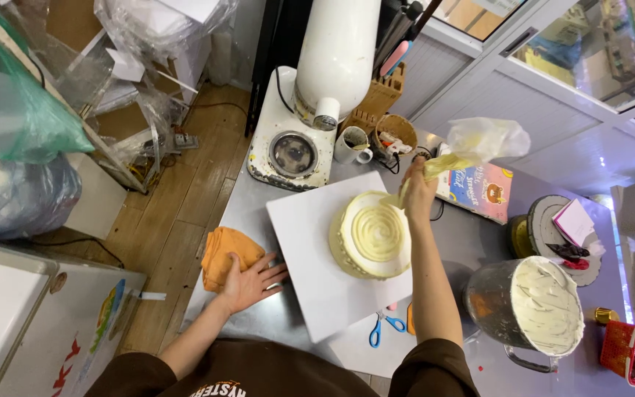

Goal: The person pipes yellow frosting from a piping bag in a spiral over the top of a round cake, then uses a bench scraper to smooth the frosting around the sides while rotating the cake board. They wipe the board and table with an orange cloth and peel a strip of paper from the board edge.

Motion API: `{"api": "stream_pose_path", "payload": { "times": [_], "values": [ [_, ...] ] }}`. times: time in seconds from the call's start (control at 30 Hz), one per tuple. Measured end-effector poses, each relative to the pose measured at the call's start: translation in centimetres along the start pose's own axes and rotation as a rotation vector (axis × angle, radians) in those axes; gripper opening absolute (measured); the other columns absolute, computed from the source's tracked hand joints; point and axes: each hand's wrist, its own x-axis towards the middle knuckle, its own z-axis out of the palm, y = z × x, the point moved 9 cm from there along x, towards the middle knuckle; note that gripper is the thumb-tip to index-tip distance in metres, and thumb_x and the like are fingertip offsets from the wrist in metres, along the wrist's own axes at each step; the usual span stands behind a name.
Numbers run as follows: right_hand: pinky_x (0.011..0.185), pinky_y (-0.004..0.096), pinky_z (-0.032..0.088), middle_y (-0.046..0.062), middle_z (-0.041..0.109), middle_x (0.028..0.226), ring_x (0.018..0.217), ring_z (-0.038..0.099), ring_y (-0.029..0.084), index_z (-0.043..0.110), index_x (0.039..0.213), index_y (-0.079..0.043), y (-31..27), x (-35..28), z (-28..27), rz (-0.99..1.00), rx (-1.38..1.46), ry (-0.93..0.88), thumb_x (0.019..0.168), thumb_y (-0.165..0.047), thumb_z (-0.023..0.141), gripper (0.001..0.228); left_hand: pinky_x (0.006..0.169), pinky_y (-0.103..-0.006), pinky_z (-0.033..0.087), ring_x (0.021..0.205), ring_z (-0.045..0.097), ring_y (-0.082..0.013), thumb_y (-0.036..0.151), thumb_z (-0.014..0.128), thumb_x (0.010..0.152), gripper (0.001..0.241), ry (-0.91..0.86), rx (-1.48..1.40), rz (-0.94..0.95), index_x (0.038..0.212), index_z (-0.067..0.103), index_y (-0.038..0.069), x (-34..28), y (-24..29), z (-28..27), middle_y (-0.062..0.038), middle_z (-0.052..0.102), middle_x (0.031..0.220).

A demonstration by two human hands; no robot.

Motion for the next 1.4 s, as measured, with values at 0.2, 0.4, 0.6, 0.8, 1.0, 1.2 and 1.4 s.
{"api": "stream_pose_path", "payload": {
  "times": [0.2, 0.4, 0.6, 0.8, 1.0, 1.2, 1.4],
  "values": [
    [0.046, 0.026, 0.033, -0.004, 0.043, 0.065, 0.053, 0.04, 0.008, 0.047, 0.084, -0.013, -1.2, -3.5, 2.2, 0.077, 0.33, -0.182, 0.11, -0.044, 0.055, 0.042, 0.116, -0.055, 0.032, 0.143, 0.041, -0.0316, 0.1, 0.011, 0.075, 0.121, -0.307, 0.069, -0.044, 0.163, 0.026, 0.018, 0.5, -0.7, 3.1, -0.015, 0.04, 0.16],
    [0.051, 0.027, 0.037, 0.001, 0.048, 0.069, 0.058, 0.045, 0.012, 0.053, 0.094, -0.007, -6.3, -12.9, 6.7, 0.119, 0.375, -0.532, 0.107, -0.064, 0.043, 0.059, 0.117, -0.0507, 0.031, 0.146, 0.038, -0.0301, 0.097, 0.016, 0.076, 0.122, -0.17, 0.343, -0.051, 0.163, 0.027, 0.012, 2.3, 2.7, 1.7, -0.014, 0.038, 0.163],
    [0.063, 0.028, 0.05, 0.013, 0.066, 0.086, 0.076, 0.06, 0.017, 0.053, 0.119, -0.003, -5.3, -21.2, 14.3, 0.184, 0.212, -0.655, 0.103, -0.057, 0.044, 0.058, 0.12, -0.0395, 0.027, 0.148, 0.033, -0.0276, 0.061, 0.063, 0.086, 0.095, 0.01, 1.379, 0.658, 0.156, 0.03, 0.007, -2.7, 11.5, 18.6, -0.013, 0.036, 0.16],
    [0.088, 0.032, 0.053, 0.01, 0.069, 0.111, 0.101, 0.063, 0.018, 0.06, 0.127, 0.001, 1.7, -25.1, 19.5, 0.133, -0.157, -0.829, 0.099, -0.032, 0.065, 0.044, 0.123, -0.0374, 0.041, 0.128, 0.063, -0.0302, 0.054, 0.077, 0.082, 0.064, 0.12, 1.745, 0.796, 0.126, 0.067, 0.009, -7.6, 10.1, 27.9, -0.014, 0.071, 0.129],
    [0.09, 0.034, 0.054, 0.009, 0.068, 0.115, 0.103, 0.063, 0.019, 0.06, 0.127, -0.001, 11.4, -24.1, 15.7, 0.21, -0.028, -0.795, 0.094, -0.023, 0.072, 0.042, 0.122, -0.0407, 0.034, 0.136, 0.053, -0.0327, 0.058, 0.08, 0.077, 0.072, -0.151, 1.829, 0.717, 0.129, 0.065, 0.01, -12.9, 9.3, 32.6, -0.018, 0.058, 0.144],
    [0.095, 0.035, 0.054, 0.01, 0.07, 0.119, 0.109, 0.065, 0.022, 0.064, 0.127, -0.003, 14.3, -23.5, 16.5, 0.022, -0.068, -0.735, 0.096, -0.018, 0.068, 0.035, 0.116, -0.0551, 0.026, 0.142, 0.039, -0.0435, 0.059, 0.082, 0.077, 0.07, -0.045, 2.196, 0.987, 0.12, 0.069, 0.006, -15.9, 5.2, 33.3, -0.021, 0.054, 0.145],
    [0.101, 0.036, 0.054, 0.011, 0.071, 0.124, 0.114, 0.068, 0.024, 0.067, 0.127, -0.005, 5.9, -25.7, 20.9, -0.12, -0.078, -0.711, 0.098, -0.013, 0.064, 0.03, 0.116, -0.0608, 0.024, 0.133, 0.051, -0.0387, 0.032, 0.071, 0.082, 0.034, 0.03, 2.29, 1.306, 0.107, 0.076, 0.009, -17.4, 4.2, 33.0, -0.019, 0.065, 0.13]
  ]
}}
